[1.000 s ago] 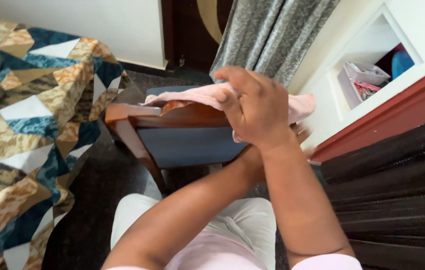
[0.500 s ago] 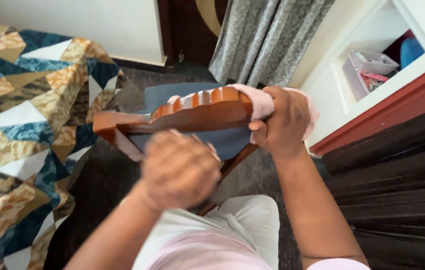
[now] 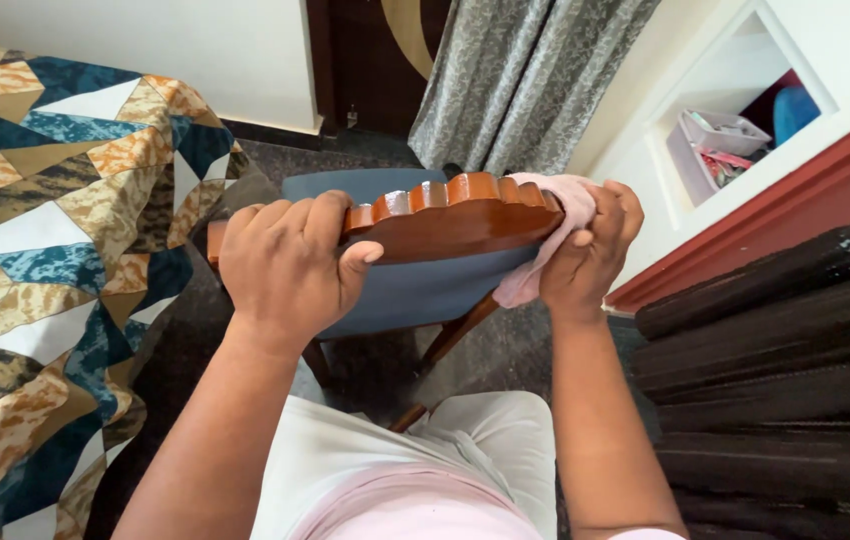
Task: The person wipes the wooden backrest and frame of a dining chair using a pink cloth. They clean the top edge, sides, and the decorative center piece of the chair back, then wipe the blue upholstered seat.
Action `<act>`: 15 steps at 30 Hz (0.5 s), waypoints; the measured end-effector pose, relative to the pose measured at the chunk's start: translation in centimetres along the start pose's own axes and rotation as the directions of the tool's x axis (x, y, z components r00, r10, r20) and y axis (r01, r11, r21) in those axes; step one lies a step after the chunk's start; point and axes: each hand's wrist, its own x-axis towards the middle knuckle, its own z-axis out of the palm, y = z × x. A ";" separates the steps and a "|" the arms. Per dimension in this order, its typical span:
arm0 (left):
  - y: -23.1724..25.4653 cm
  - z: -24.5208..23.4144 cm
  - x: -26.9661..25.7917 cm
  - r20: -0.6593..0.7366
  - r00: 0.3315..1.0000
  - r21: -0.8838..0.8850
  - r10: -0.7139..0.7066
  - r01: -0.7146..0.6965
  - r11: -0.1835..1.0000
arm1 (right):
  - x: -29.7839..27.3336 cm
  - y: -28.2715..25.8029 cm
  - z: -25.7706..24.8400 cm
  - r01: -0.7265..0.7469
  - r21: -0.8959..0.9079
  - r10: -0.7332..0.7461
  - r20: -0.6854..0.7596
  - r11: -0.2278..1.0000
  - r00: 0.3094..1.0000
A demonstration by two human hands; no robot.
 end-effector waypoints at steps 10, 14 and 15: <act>-0.4 0.8 -0.1 -0.019 1.000 0.084 0.005 -0.003 0.996 | -0.6 1.2 -1.0 -0.058 -0.367 0.077 0.038 0.928 0.996; -0.4 0.9 -0.2 -0.044 0.999 0.094 -0.003 0.007 0.996 | -0.8 -2.8 0.5 0.113 -0.390 -0.095 0.064 0.914 0.993; -0.4 0.9 -0.2 -0.051 0.999 0.100 -0.007 0.012 0.995 | -0.8 -3.7 0.9 0.114 -0.316 -0.101 0.056 0.942 0.993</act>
